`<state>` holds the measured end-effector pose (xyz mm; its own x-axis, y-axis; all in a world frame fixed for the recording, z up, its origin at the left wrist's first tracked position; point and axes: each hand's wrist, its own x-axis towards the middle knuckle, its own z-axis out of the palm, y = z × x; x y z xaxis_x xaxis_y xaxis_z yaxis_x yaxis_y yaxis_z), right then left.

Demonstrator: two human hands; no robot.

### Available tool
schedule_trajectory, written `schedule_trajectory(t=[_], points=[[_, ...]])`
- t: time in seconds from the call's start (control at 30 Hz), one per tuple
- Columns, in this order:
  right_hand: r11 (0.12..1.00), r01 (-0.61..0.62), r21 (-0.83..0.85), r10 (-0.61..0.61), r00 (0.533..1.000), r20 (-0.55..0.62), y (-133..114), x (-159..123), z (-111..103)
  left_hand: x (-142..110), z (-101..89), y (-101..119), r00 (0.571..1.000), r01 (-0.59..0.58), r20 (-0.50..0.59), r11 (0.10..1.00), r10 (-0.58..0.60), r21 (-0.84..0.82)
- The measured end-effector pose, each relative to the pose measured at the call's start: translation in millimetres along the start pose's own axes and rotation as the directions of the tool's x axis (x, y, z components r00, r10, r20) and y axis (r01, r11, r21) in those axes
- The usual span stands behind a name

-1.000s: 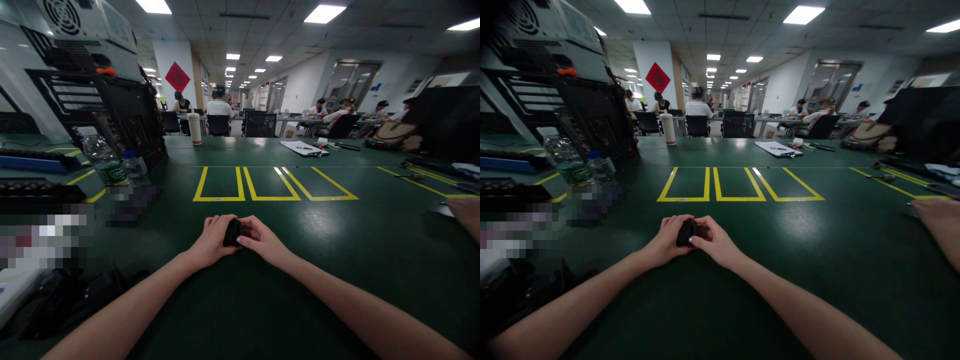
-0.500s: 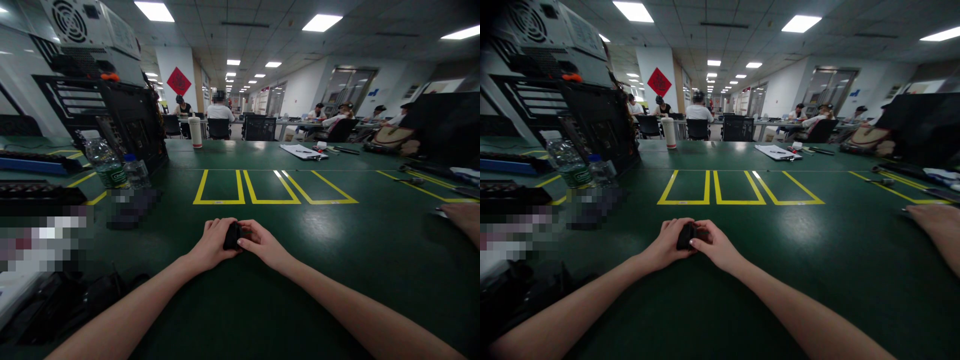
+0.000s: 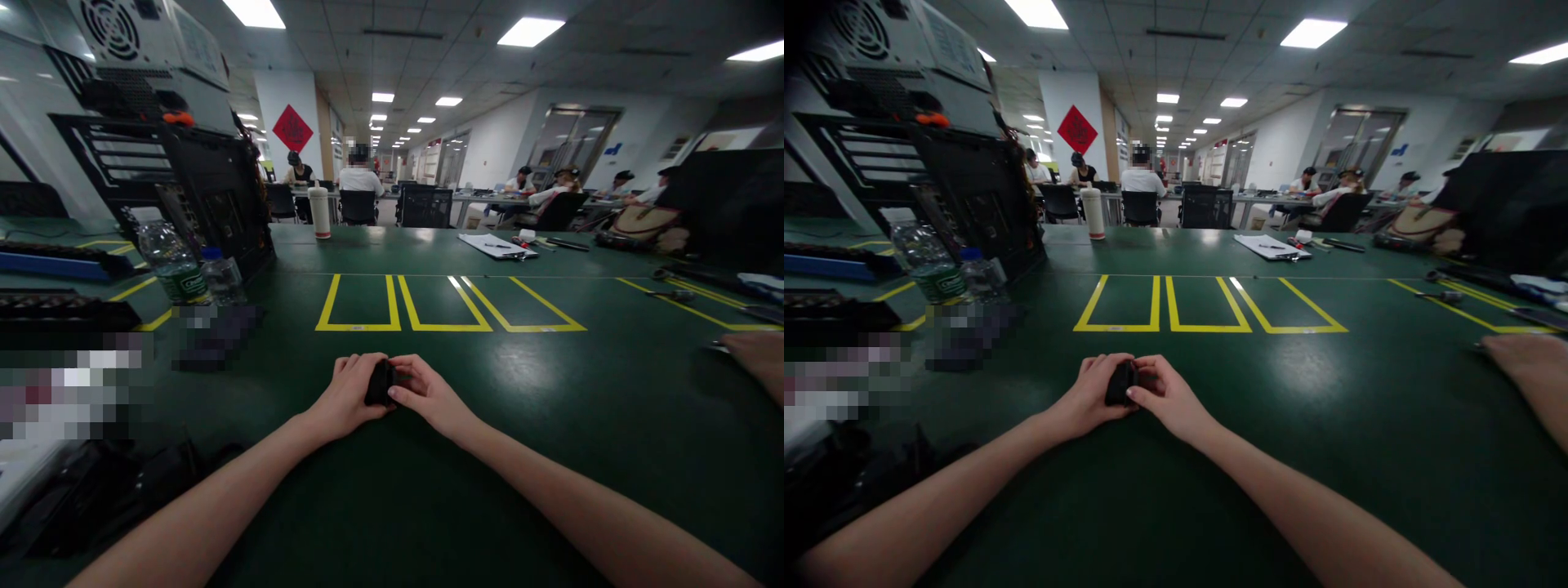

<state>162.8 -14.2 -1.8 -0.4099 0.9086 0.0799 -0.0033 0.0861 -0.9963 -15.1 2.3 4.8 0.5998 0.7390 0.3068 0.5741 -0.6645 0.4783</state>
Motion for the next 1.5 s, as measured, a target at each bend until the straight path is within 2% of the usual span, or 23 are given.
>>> schedule_trajectory(t=[0.23, 0.53, 0.7, 0.87, 1.17, 1.33, 1.5], points=[[0.997, 0.024, 0.078, -0.027, 0.999, 0.043, 0.8, -1.5, -0.4, -1.1, -3.6, 2.9, 1.0, 0.003, 0.007, 1.0, -0.003, 0.009], [1.0, 0.005, 0.026, -0.005, 1.0, 0.006, 1.5, 0.2, 0.5, -0.1, 0.9, -2.1, 1.0, 0.007, -0.006, 1.0, -0.007, 0.008], [1.0, 0.028, 0.014, -0.029, 0.999, 0.028, 1.0, 0.0, -0.1, 0.9, 7.2, -7.0, 0.999, 0.001, -0.036, 1.0, 0.0, 0.029], [0.998, 0.034, 0.044, -0.035, 0.999, 0.029, 2.6, -0.5, 1.4, 0.1, 4.3, -4.3, 1.0, -0.001, -0.022, 1.0, 0.002, 0.028], [0.999, -0.005, -0.036, 0.004, 1.0, -0.023, -2.4, -0.6, 0.9, 0.7, 6.1, -6.4, 1.0, 0.005, -0.03, 1.0, -0.004, 0.022], [0.997, 0.026, 0.069, -0.028, 0.999, 0.03, 1.1, -0.4, 0.3, 0.6, 6.3, -6.7, 0.999, -0.009, -0.034, 0.999, 0.01, 0.037], [0.995, 0.017, 0.096, -0.018, 1.0, 0.009, 5.4, -2.9, 0.0, -0.3, 4.7, -6.6, 1.0, -0.011, -0.014, 0.999, 0.012, 0.035]])
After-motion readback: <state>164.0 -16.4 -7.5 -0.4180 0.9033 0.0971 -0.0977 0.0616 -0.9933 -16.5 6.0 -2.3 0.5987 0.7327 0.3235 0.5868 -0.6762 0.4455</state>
